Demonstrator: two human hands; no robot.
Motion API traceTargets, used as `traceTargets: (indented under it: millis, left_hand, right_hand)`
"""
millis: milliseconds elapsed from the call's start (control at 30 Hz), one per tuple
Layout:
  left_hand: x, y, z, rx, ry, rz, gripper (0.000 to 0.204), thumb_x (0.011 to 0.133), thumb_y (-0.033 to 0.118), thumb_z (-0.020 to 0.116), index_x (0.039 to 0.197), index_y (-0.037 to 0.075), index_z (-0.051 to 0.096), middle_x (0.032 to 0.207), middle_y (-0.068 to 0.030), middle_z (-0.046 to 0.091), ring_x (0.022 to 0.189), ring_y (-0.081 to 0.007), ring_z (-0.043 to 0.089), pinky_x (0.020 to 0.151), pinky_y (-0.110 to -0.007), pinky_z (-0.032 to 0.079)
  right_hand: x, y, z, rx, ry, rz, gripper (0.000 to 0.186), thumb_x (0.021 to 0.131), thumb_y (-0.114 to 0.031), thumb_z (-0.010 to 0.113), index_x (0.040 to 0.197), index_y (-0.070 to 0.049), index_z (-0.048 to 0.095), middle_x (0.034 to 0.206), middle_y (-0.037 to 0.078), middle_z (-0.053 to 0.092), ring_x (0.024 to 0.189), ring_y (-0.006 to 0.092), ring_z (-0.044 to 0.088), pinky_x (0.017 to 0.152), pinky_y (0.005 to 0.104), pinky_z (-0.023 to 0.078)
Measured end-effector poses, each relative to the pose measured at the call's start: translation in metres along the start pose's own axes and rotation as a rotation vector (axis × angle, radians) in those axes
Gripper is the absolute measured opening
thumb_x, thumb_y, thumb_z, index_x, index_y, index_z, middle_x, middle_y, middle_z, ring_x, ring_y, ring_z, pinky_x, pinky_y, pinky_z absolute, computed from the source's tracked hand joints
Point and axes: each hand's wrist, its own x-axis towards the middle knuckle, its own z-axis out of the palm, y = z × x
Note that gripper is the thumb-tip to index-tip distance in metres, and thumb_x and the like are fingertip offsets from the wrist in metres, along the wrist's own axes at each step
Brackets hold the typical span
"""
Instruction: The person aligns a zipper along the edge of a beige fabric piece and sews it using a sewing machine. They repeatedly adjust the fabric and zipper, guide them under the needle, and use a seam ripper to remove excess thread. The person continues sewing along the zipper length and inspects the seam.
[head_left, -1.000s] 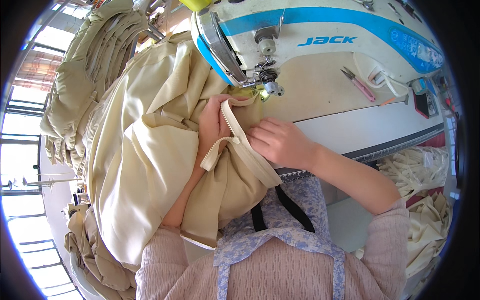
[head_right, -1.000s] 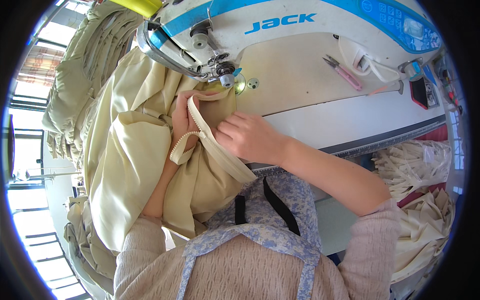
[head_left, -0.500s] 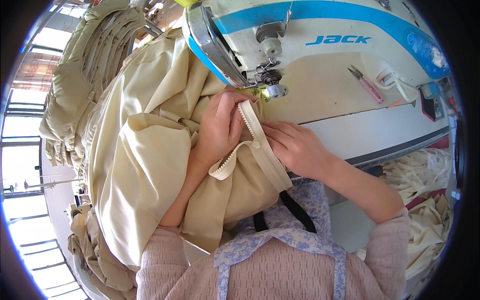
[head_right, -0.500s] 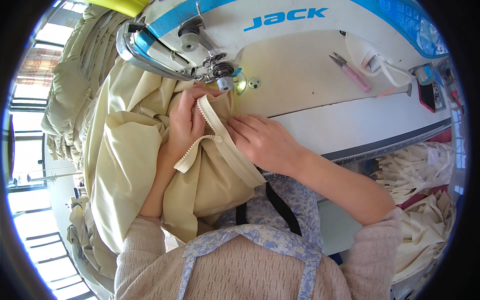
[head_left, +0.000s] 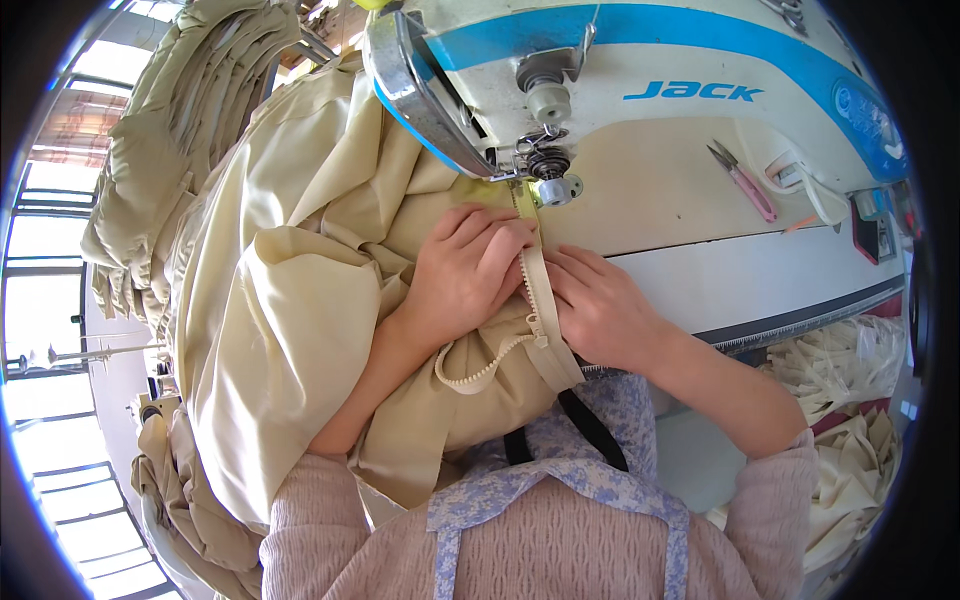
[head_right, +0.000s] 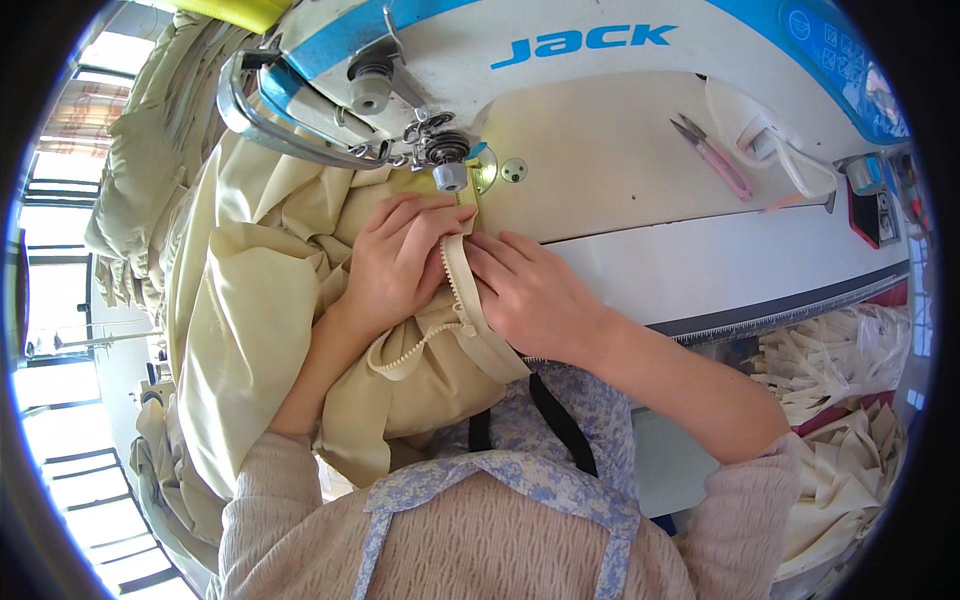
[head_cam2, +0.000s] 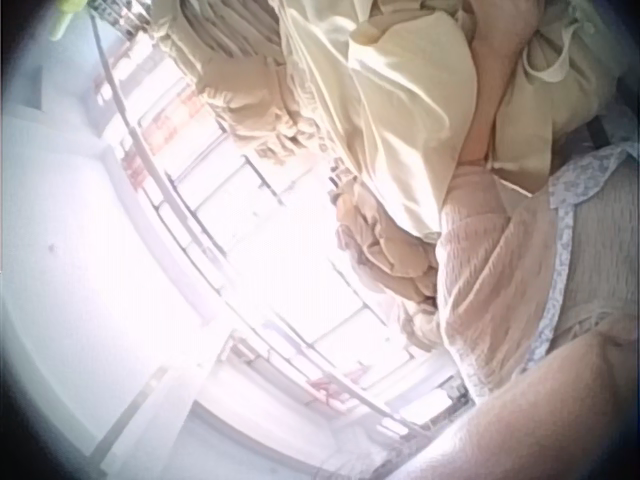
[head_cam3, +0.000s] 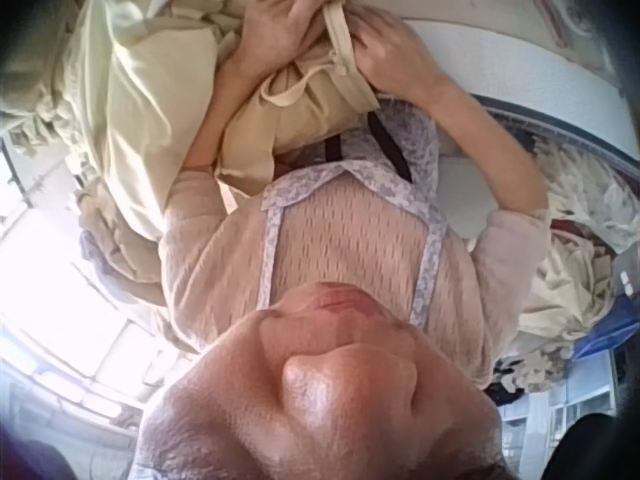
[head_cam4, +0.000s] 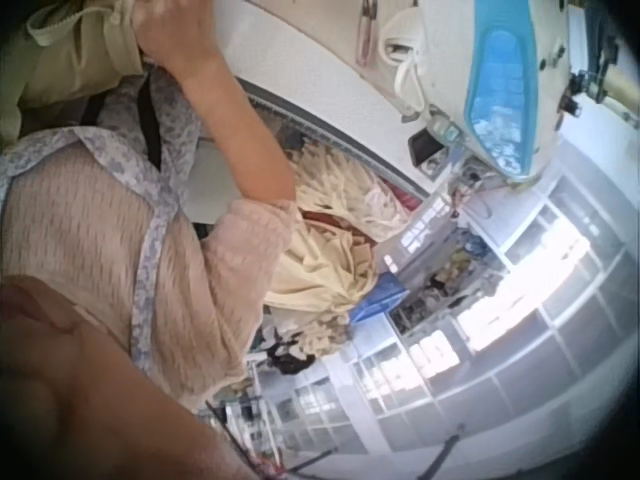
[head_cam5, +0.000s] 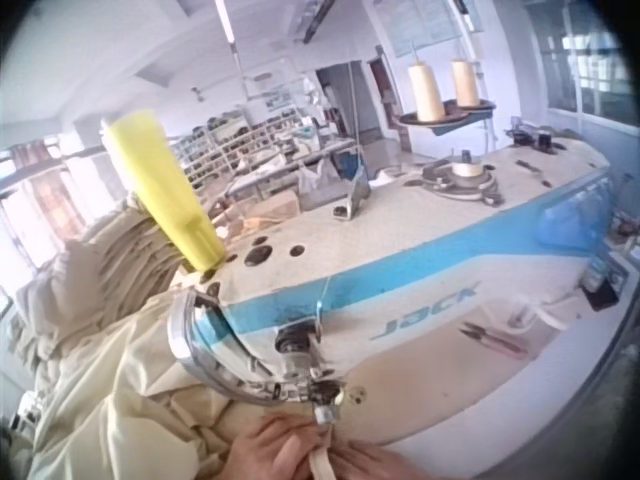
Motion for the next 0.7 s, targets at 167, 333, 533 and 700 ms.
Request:
traceTargets:
  millis: [167, 333, 533, 700]
  left_hand:
    - [-0.002, -0.002, 0.006, 0.086, 0.023, 0.084, 0.032, 0.079, 0.011, 0.076, 0.107, 0.005, 0.064, 0.102, -0.0077, 0.072, 0.101, -0.026, 0.069, 0.093, -0.043, 0.05]
    - [-0.005, -0.008, 0.011, 0.107, 0.047, 0.104, 0.035, 0.08, 0.015, 0.076, 0.11, 0.004, 0.064, 0.098, -0.0079, 0.072, 0.1, -0.0253, 0.069, 0.094, -0.043, 0.048]
    - [0.009, -0.022, 0.006, 0.089, 0.002, 0.084, 0.036, 0.079, 0.017, 0.076, 0.11, 0.003, 0.065, 0.105, -0.0093, 0.073, 0.105, -0.0261, 0.067, 0.098, -0.043, 0.047]
    - [-0.001, -0.003, -0.01, -0.014, -0.024, 0.046, 0.035, 0.075, 0.01, 0.077, 0.106, 0.002, 0.065, 0.113, -0.0121, 0.073, 0.105, -0.0315, 0.067, 0.095, -0.044, 0.051]
  right_hand:
    - [-0.002, 0.001, -0.001, -0.032, -0.026, -0.017, 0.038, 0.081, -0.01, 0.063, 0.113, 0.01, 0.068, 0.114, 0.019, 0.069, 0.111, 0.0334, 0.068, 0.102, 0.0469, 0.052]
    - [0.0, 0.002, -0.001, -0.071, -0.036, -0.015, 0.038, 0.081, -0.011, 0.064, 0.112, 0.01, 0.068, 0.113, 0.02, 0.07, 0.111, 0.0332, 0.068, 0.102, 0.0471, 0.052]
    - [0.014, 0.012, 0.002, -0.117, -0.045, 0.01, 0.035, 0.079, -0.009, 0.065, 0.11, 0.008, 0.069, 0.116, 0.02, 0.07, 0.11, 0.0327, 0.069, 0.102, 0.0471, 0.053]
    - [0.0, 0.0, -0.005, -0.04, 0.025, -0.062, 0.032, 0.078, -0.008, 0.066, 0.107, 0.006, 0.07, 0.116, 0.017, 0.069, 0.113, 0.0319, 0.068, 0.1, 0.0444, 0.055]
